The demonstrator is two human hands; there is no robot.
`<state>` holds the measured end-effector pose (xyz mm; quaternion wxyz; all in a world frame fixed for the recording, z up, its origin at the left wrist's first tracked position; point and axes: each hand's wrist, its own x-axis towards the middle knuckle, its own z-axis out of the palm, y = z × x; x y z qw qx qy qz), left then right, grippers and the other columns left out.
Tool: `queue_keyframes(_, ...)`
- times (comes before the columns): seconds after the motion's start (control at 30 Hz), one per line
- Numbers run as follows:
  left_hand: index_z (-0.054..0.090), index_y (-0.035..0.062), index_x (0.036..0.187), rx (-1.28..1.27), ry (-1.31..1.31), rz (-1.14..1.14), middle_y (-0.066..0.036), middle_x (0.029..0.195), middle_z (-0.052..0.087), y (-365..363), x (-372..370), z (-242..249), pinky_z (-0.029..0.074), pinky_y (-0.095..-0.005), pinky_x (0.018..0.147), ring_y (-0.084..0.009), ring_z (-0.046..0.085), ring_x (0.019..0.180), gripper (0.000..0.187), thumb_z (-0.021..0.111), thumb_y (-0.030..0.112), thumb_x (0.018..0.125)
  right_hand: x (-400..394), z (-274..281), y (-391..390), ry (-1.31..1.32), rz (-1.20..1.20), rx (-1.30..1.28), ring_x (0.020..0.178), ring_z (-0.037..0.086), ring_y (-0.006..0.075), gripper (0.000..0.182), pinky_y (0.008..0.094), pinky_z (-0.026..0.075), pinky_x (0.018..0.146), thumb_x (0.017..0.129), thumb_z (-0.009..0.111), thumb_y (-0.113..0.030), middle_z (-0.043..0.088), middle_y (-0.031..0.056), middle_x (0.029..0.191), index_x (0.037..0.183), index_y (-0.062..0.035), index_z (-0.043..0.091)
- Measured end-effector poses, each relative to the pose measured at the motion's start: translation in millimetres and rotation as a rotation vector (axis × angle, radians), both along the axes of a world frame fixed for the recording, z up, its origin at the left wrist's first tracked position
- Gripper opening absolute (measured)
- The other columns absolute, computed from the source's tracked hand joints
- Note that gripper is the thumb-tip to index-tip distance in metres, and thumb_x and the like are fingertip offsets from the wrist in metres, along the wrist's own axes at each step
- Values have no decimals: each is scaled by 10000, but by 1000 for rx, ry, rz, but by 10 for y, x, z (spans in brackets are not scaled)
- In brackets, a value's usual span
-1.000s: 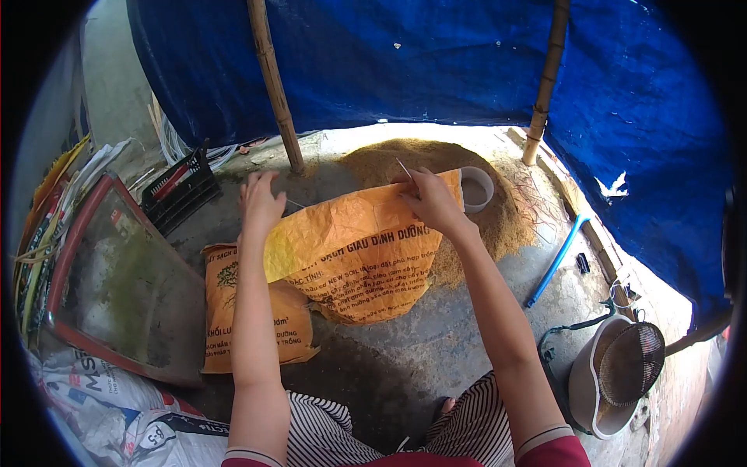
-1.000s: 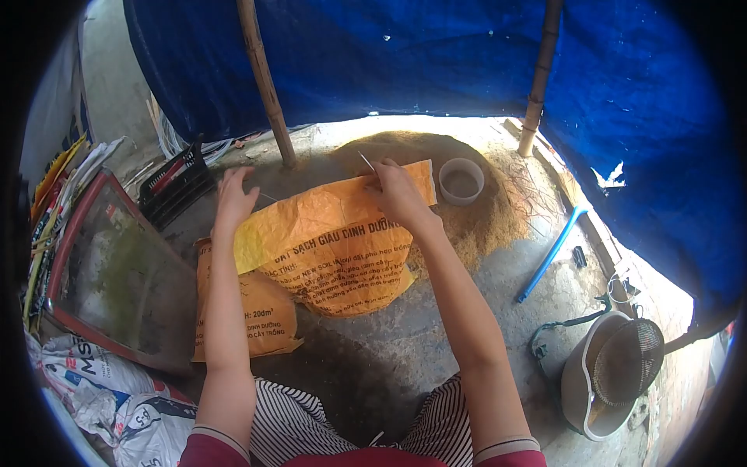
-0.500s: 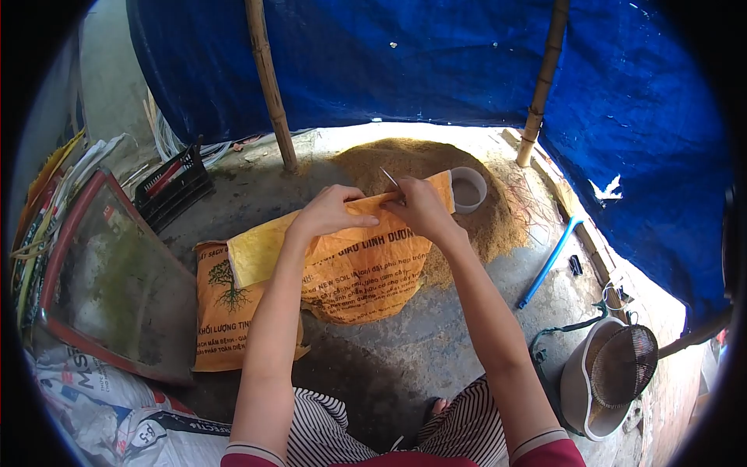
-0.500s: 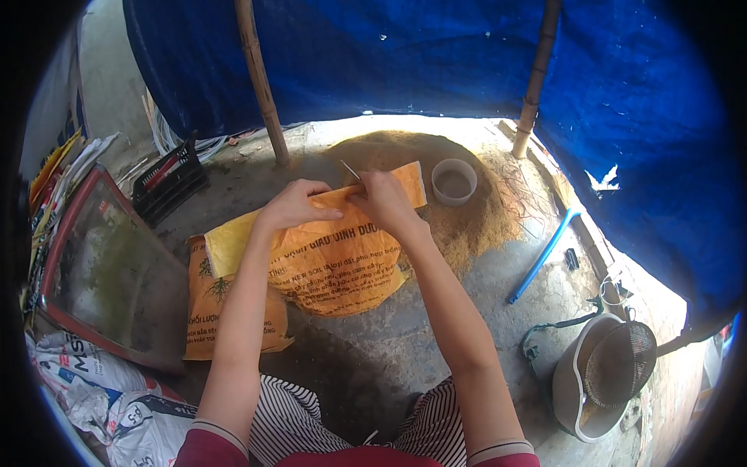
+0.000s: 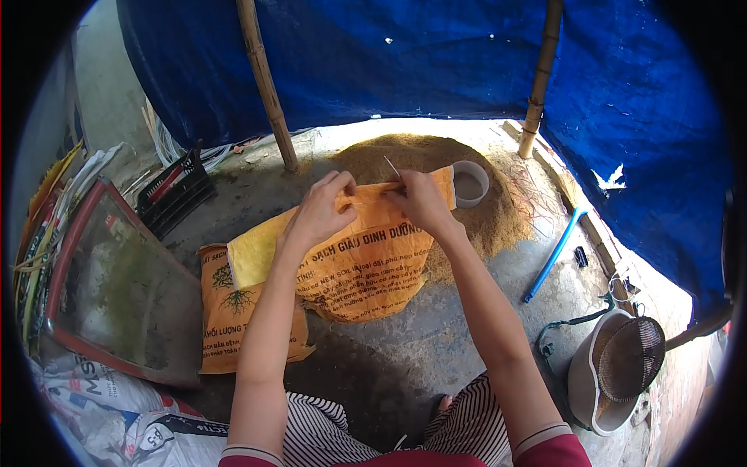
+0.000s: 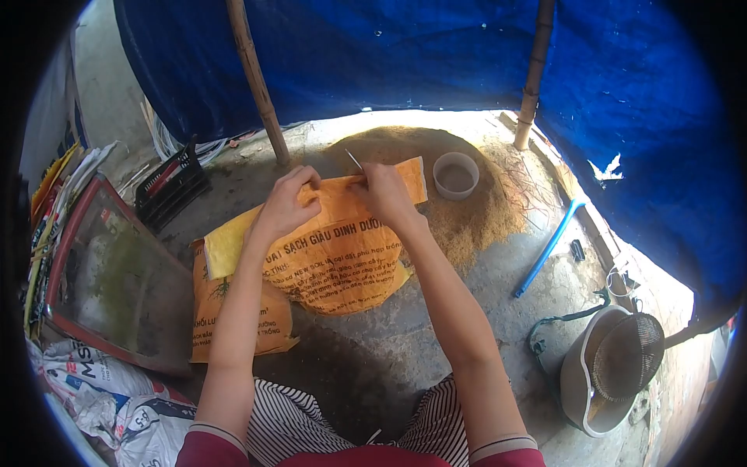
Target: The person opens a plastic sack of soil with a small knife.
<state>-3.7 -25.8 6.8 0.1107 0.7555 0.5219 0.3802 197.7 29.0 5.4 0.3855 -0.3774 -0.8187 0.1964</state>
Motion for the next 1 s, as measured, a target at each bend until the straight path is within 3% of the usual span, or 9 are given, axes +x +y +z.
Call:
queue_keyframes(0.13,595,-28,833,182,27,-43,-114,893,542,1,-27,-47,455,-355,777,-275,566,873,132,649,38,732,-6,-12,37,23,21,-58,742,633,360,145,404,474,666,772,627,-43,651,231,798,871,62,645)
queue_keyframes(0.37,607,-42,830,341,154,-8,-117,917,531,33,-58,-142,459,-360,750,-281,561,868,132,673,36,746,-47,-12,29,29,3,-34,724,636,350,163,399,477,649,777,612,-27,656,228,812,910,59,648)
queue_keyframes(0.63,579,-55,736,26,-12,56,-104,850,527,-83,-273,44,453,-324,690,-248,563,766,101,643,23,742,-55,76,-35,41,16,-125,629,639,261,142,362,476,582,797,624,-33,657,204,754,893,71,636)
queue_keyframes(1.0,574,-37,698,-87,-65,13,-58,820,501,-104,-340,97,446,-297,636,-165,526,743,131,674,46,706,-48,56,-20,19,25,-145,562,629,221,144,347,463,531,803,632,-51,636,173,687,878,71,618)
